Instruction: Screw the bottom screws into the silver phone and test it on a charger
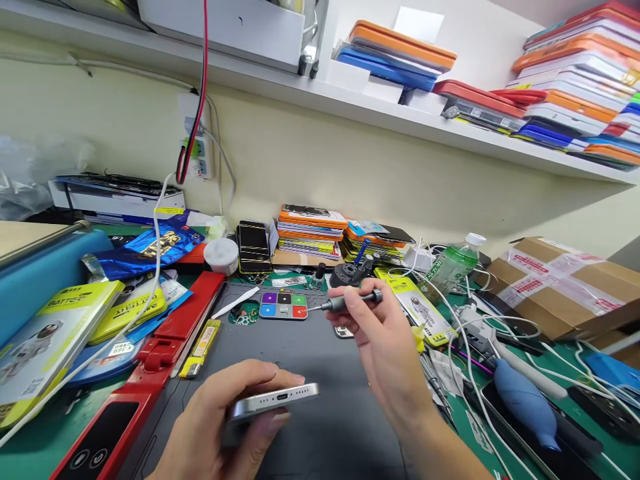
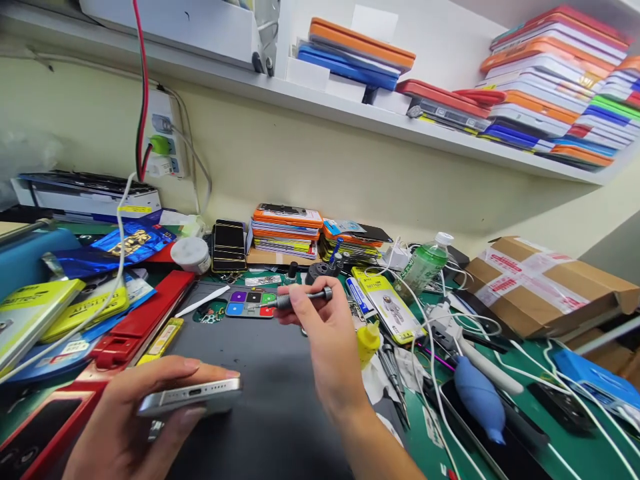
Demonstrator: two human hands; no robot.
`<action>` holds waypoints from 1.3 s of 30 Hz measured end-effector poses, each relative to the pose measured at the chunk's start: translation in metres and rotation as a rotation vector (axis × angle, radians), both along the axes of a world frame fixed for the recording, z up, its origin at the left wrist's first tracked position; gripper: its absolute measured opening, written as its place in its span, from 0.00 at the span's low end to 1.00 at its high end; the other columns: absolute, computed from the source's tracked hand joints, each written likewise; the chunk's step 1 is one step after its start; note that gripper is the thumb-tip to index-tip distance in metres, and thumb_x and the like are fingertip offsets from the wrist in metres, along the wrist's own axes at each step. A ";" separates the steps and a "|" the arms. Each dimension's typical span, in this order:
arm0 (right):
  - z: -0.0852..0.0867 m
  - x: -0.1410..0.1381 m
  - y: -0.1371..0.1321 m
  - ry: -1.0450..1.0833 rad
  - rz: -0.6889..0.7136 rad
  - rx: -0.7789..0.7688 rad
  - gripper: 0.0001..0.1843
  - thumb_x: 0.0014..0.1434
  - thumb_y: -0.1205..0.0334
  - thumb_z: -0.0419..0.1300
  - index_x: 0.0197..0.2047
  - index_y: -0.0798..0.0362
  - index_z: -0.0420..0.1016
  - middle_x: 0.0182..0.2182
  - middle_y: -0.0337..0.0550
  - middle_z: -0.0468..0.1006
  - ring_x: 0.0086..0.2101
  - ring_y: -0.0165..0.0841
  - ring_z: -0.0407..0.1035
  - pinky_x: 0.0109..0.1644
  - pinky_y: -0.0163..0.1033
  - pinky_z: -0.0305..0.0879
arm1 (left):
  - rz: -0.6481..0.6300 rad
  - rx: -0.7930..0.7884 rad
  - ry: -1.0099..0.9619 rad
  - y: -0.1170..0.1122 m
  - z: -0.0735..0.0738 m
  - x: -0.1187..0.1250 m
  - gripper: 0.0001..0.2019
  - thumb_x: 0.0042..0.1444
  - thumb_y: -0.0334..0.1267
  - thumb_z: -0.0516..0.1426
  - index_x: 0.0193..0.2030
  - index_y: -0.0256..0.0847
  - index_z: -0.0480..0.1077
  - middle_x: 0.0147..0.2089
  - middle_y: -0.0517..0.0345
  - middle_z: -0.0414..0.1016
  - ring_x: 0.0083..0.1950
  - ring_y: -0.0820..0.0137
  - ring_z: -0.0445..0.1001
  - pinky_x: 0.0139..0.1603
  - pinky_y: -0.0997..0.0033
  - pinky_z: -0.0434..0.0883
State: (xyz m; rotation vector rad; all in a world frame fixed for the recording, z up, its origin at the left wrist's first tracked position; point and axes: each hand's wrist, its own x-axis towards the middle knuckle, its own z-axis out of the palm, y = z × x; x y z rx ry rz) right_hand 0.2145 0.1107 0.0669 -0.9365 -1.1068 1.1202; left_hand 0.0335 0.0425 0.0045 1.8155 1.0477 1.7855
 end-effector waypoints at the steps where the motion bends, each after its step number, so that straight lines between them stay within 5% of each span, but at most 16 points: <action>1: 0.003 -0.001 -0.005 0.032 0.025 -0.006 0.25 0.64 0.51 0.67 0.45 0.53 0.53 0.43 0.42 0.79 0.35 0.25 0.75 0.43 0.32 0.75 | 0.010 -0.022 -0.008 0.001 0.002 0.000 0.10 0.71 0.36 0.54 0.57 0.45 0.63 0.46 0.67 0.79 0.47 0.79 0.78 0.52 0.80 0.73; 5: 0.009 -0.007 -0.021 0.066 0.095 0.015 0.21 0.66 0.55 0.64 0.45 0.52 0.53 0.43 0.39 0.80 0.35 0.23 0.75 0.44 0.32 0.76 | 0.070 -0.058 0.155 0.010 0.007 -0.009 0.17 0.71 0.38 0.54 0.65 0.49 0.62 0.46 0.69 0.79 0.48 0.83 0.78 0.57 0.88 0.68; 11: 0.009 -0.013 -0.027 0.049 0.166 0.045 0.19 0.69 0.55 0.62 0.45 0.52 0.53 0.44 0.37 0.79 0.35 0.21 0.74 0.45 0.31 0.76 | -0.013 0.050 0.287 0.020 0.006 -0.024 0.27 0.68 0.33 0.56 0.71 0.48 0.57 0.48 0.65 0.79 0.47 0.81 0.79 0.55 0.89 0.70; 26: 0.008 -0.018 -0.036 0.105 0.252 0.057 0.15 0.70 0.59 0.61 0.45 0.51 0.54 0.43 0.34 0.79 0.37 0.20 0.75 0.44 0.28 0.76 | 0.003 0.056 0.224 0.020 0.004 -0.019 0.28 0.67 0.30 0.56 0.71 0.49 0.57 0.48 0.65 0.78 0.47 0.81 0.79 0.54 0.89 0.70; 33: 0.008 -0.018 -0.036 0.071 0.243 0.081 0.14 0.70 0.60 0.61 0.45 0.50 0.55 0.43 0.34 0.79 0.38 0.20 0.73 0.44 0.27 0.75 | 0.151 0.133 0.288 0.020 -0.005 -0.021 0.23 0.66 0.34 0.58 0.66 0.48 0.62 0.53 0.61 0.77 0.51 0.79 0.78 0.58 0.87 0.69; 39: 0.006 -0.016 -0.037 -0.007 0.228 0.119 0.13 0.70 0.61 0.60 0.46 0.49 0.54 0.43 0.34 0.79 0.39 0.20 0.72 0.46 0.27 0.75 | 0.071 0.112 0.226 0.020 -0.003 -0.018 0.24 0.66 0.30 0.58 0.67 0.46 0.60 0.50 0.62 0.78 0.49 0.81 0.78 0.57 0.88 0.70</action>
